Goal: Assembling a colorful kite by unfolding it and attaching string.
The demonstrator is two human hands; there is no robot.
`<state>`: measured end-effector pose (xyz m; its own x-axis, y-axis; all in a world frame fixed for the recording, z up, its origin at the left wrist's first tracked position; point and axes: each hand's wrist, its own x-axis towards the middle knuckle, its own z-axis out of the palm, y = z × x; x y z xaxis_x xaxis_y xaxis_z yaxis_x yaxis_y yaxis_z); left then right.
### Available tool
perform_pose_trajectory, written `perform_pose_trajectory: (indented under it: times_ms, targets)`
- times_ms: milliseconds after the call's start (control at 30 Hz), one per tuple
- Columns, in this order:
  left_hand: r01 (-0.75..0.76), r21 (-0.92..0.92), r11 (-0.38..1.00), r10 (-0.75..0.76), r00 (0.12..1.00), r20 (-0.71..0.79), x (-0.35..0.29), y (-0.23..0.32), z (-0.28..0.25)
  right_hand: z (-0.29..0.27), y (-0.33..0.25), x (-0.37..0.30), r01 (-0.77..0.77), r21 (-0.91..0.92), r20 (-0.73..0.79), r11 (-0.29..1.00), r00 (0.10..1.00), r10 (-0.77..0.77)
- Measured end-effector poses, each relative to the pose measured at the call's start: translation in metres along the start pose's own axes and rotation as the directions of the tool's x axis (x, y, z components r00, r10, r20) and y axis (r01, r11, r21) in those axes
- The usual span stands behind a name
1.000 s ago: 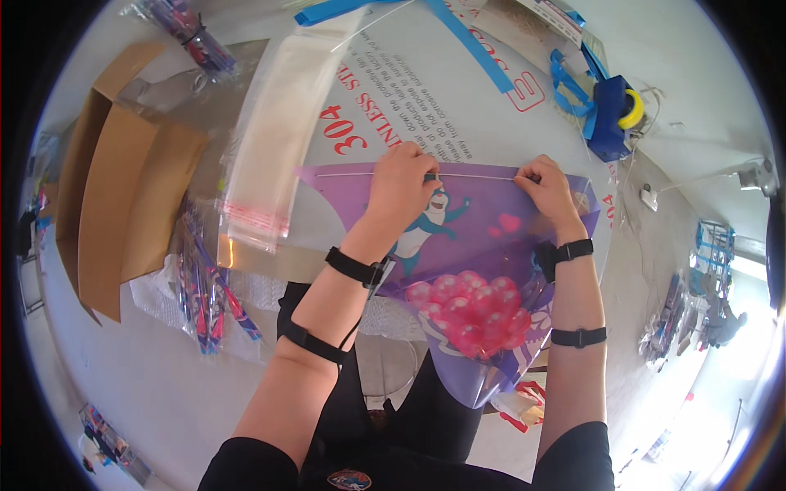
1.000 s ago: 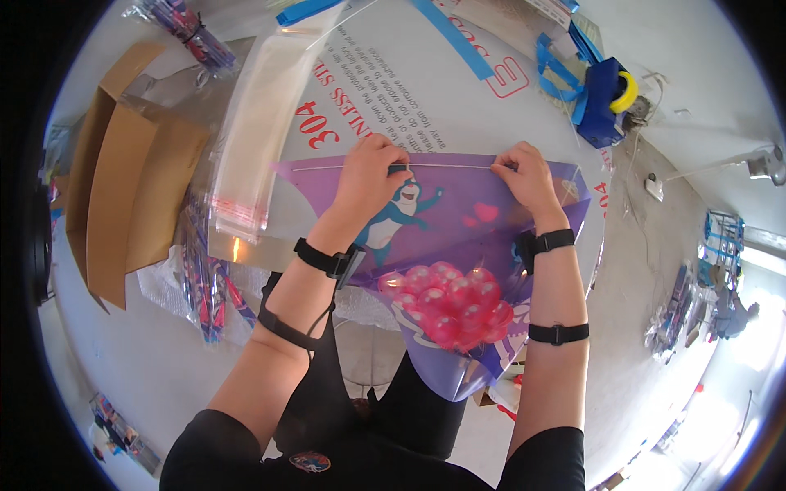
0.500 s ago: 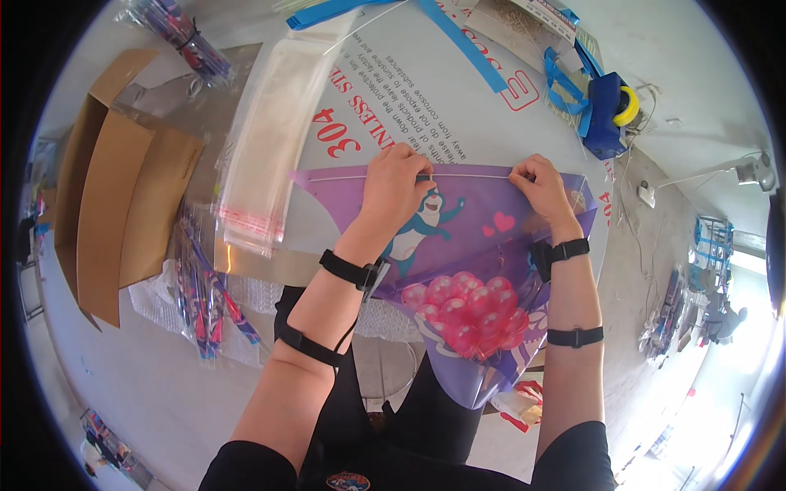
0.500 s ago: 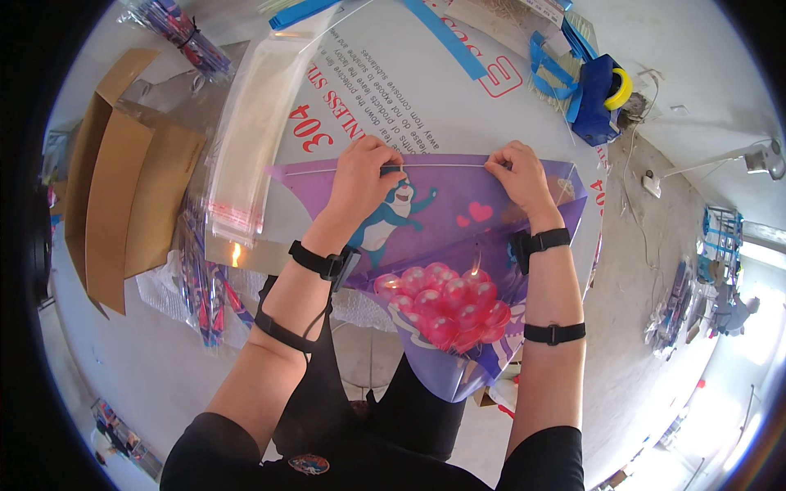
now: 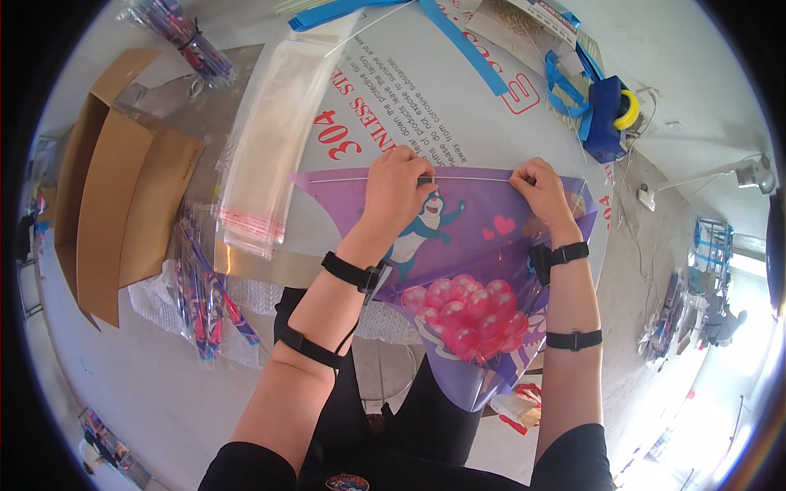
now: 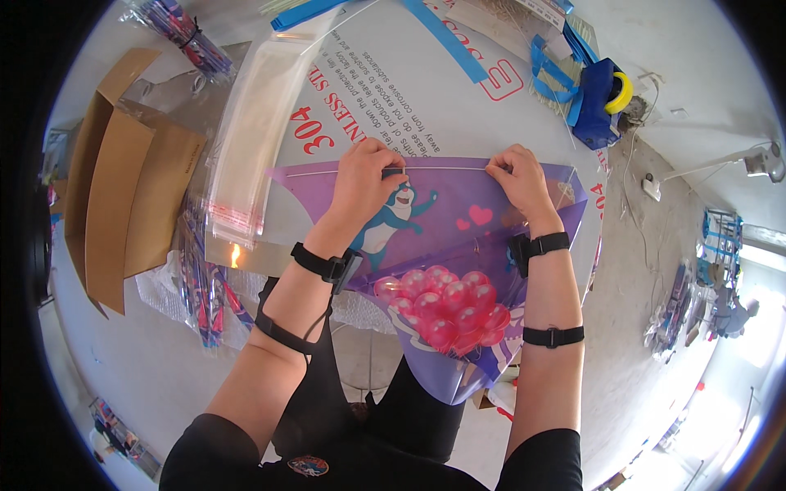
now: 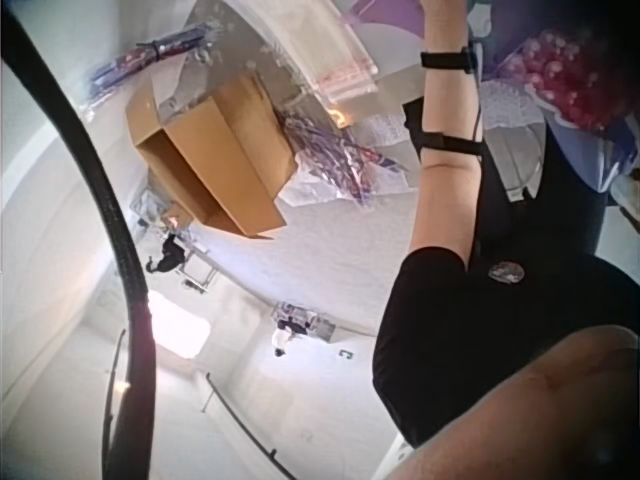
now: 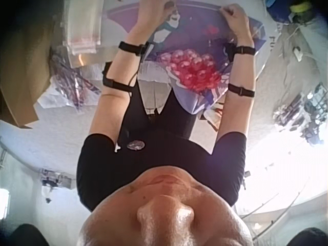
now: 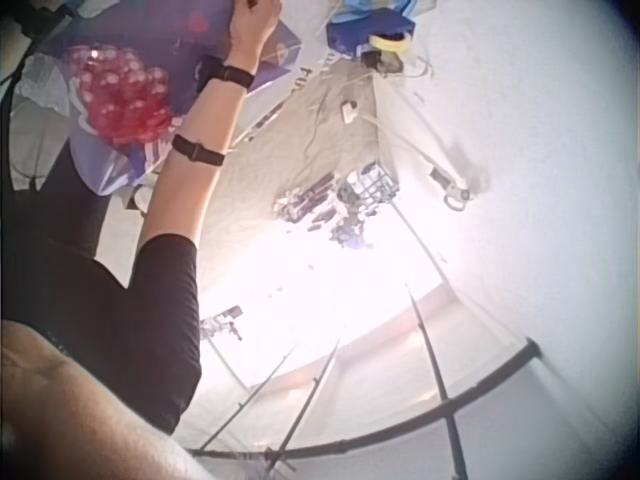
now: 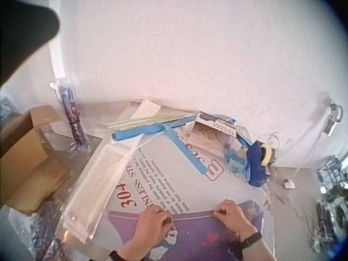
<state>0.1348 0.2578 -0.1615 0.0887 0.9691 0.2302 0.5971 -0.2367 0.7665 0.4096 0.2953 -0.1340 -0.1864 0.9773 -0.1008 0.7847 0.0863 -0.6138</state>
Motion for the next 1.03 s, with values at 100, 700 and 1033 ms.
perform_pose_trajectory:
  times_ms: [100, 700, 1033]
  targets:
    - [0.034, -0.004, 0.999, -0.034, 0.999, 0.028, 0.001, 0.004, -0.004, 0.001, -0.002, 0.0, 0.02, 0.023, -0.009, 1.0, 1.0, -0.02]
    - [0.023, 0.007, 1.0, -0.023, 1.0, 0.02, 0.0, 0.0, -0.002, 0.007, -0.002, 0.0, -0.043, 0.057, -0.058, 0.997, 0.997, 0.046]
    - [0.046, -0.035, 0.998, -0.045, 0.998, 0.041, 0.002, 0.001, 0.002, -0.025, 0.035, -0.006, -0.316, 0.092, -0.013, 0.944, 0.948, 0.318]
